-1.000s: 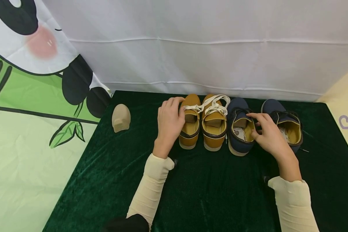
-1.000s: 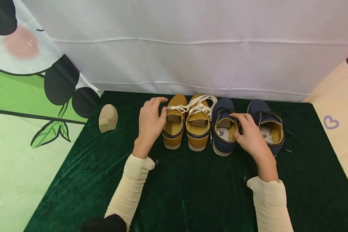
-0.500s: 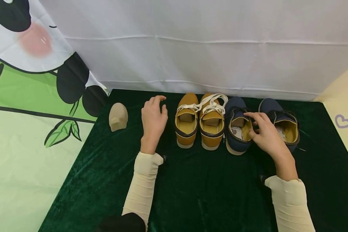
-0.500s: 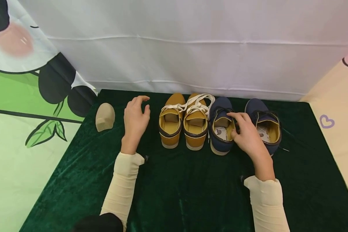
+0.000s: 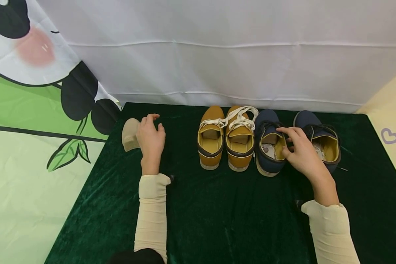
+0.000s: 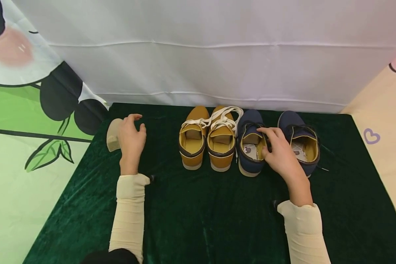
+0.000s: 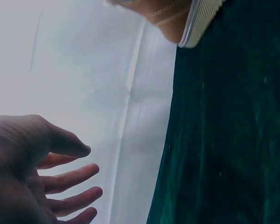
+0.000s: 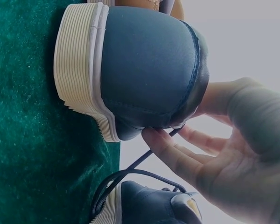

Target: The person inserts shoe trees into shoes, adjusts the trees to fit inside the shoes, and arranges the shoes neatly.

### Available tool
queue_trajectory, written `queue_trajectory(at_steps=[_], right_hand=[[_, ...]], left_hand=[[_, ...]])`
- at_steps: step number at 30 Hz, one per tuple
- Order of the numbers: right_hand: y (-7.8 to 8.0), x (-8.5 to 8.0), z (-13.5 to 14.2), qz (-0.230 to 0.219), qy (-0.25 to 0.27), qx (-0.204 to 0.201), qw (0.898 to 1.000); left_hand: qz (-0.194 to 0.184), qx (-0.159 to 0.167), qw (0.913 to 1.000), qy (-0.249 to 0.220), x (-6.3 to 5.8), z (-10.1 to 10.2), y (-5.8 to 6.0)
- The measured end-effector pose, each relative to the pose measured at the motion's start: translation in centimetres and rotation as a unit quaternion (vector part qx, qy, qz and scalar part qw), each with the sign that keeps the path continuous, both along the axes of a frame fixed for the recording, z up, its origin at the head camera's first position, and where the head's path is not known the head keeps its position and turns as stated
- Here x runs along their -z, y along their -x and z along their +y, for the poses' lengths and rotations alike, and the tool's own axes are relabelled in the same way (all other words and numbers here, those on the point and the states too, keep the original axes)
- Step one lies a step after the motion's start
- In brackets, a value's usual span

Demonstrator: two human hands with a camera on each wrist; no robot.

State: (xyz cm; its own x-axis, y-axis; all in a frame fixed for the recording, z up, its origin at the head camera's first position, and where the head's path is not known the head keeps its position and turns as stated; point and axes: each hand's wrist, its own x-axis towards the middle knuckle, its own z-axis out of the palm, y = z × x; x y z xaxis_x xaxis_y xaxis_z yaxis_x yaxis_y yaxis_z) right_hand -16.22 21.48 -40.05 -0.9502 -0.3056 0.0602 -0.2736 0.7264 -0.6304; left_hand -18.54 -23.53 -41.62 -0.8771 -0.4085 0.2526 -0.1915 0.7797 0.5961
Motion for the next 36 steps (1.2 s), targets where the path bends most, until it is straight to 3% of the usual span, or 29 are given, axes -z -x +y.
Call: queue_trajectory(at_steps=[7, 18, 29, 36], right_hand=[[-0.1, 0.0, -0.1, -0.001, -0.001, -0.001, 1.0], [0.0, -0.1, 0.0, -0.001, 0.002, 0.001, 1.0], [0.0, 0.2, 0.1, -0.001, 0.002, -0.001, 1.0], [0.1, -0.1, 0.3, -0.02, -0.005, -0.002, 1.0]], left_hand=[[-0.014, -0.033, 0.9989, -0.031, 0.5, -2.2, -0.4], [0.011, -0.096, 0.9945, -0.04, 1.8, -4.9, -0.7], [-0.055, -0.118, 0.9883, -0.081, 2.9, -6.3, -1.4], [-0.072, -0.119, 0.9857, -0.094, 3.6, -7.0, -1.5]])
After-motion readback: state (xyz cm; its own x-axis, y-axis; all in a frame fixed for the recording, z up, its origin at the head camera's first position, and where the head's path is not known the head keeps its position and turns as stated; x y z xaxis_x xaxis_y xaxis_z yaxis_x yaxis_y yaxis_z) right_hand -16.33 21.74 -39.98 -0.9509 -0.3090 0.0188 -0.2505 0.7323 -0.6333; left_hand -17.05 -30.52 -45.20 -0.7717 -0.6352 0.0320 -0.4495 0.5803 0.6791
